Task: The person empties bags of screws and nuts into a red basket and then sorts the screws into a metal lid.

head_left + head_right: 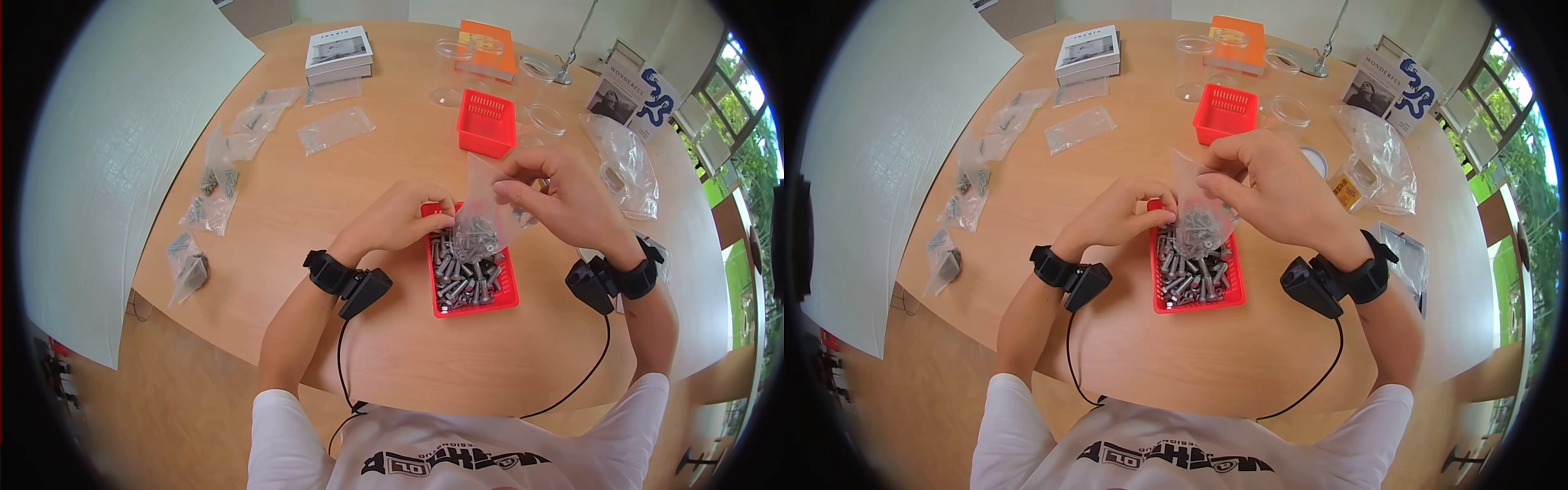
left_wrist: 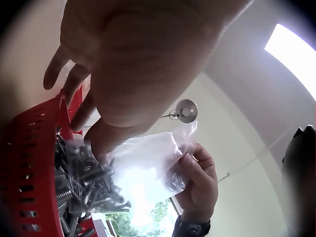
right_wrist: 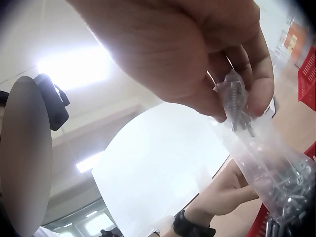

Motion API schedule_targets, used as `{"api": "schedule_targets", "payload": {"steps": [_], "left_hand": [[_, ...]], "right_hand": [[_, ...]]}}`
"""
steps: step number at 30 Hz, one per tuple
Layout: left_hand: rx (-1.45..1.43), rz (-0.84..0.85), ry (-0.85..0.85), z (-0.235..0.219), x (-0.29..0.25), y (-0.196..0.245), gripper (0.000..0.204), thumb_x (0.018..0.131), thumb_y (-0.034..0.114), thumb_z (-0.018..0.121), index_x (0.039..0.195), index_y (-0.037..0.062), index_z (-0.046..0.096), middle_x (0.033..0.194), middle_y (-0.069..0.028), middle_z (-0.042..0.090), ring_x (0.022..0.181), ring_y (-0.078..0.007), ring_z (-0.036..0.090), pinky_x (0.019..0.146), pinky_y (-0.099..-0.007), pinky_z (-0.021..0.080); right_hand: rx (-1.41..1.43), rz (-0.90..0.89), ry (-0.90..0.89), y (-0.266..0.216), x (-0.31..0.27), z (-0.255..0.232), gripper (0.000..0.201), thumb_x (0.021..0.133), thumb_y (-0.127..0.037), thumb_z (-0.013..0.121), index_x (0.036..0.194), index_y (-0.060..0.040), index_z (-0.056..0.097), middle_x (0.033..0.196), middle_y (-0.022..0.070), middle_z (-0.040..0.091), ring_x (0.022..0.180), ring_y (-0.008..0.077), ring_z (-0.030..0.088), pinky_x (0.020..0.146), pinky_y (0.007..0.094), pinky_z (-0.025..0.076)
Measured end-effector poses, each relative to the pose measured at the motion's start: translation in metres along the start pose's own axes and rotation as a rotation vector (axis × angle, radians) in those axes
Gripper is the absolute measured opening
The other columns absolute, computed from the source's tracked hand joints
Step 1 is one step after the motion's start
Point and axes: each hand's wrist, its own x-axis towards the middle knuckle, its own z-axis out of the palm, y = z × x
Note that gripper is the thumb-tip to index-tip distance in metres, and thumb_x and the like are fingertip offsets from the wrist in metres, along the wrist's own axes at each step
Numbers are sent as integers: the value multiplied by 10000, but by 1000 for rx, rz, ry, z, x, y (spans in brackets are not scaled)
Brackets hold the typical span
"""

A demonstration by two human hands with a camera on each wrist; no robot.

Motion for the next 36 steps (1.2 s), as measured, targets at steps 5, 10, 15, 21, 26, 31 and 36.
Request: {"api": "schedule_targets", "payload": {"steps": [5,10,15,21,26,31,36], "left_hand": [[-9,57,40,-2,-2,-2,272,825,104,731,1072,17,655,1030,-139,711,982,-303,664,890,-381,510],[-148,183,103,9,0,13,501,777,129,770,1239,24,606,1128,-142,701,1054,-283,659,949,-372,498],[-277,89,-54,11,2,19,522,794,156,787,1271,35,611,1157,-108,689,1077,-215,636,976,-359,481],[-391,23,-33,5,1,30,419,826,136,792,1208,41,649,1138,-50,692,1086,-162,616,990,-341,468],[-392,6,-34,6,2,23,479,821,124,805,1252,47,612,1193,-58,673,1166,-177,599,1043,-354,448],[-467,80,42,-3,-4,23,545,832,62,782,1311,39,523,1258,-85,635,1189,-208,600,1063,-381,446],[-366,79,187,-19,-8,46,461,880,-33,693,1298,15,504,1212,-97,639,1123,-203,633,990,-368,509]], "right_hand": [[-55,-108,91,-8,-1,3,148,896,-116,672,903,31,687,754,112,668,678,186,640,614,303,495],[-30,-194,84,-9,2,9,157,872,-104,674,896,50,695,702,169,661,625,270,639,608,340,491],[-81,-160,53,-17,3,7,139,922,-108,672,920,30,683,723,68,614,709,134,586,654,296,464],[-119,-151,140,-26,2,-8,140,911,-126,695,946,9,701,747,39,633,694,96,573,582,252,441],[-154,-158,147,-21,0,-22,153,922,-149,692,949,1,707,748,10,640,672,71,564,559,238,434],[-10,-123,259,8,-3,-42,205,936,-186,685,914,18,692,712,-4,620,618,63,559,534,233,455],[309,98,256,50,-1,-57,201,942,-220,689,948,-19,677,715,-8,611,599,53,569,496,219,492]]}}
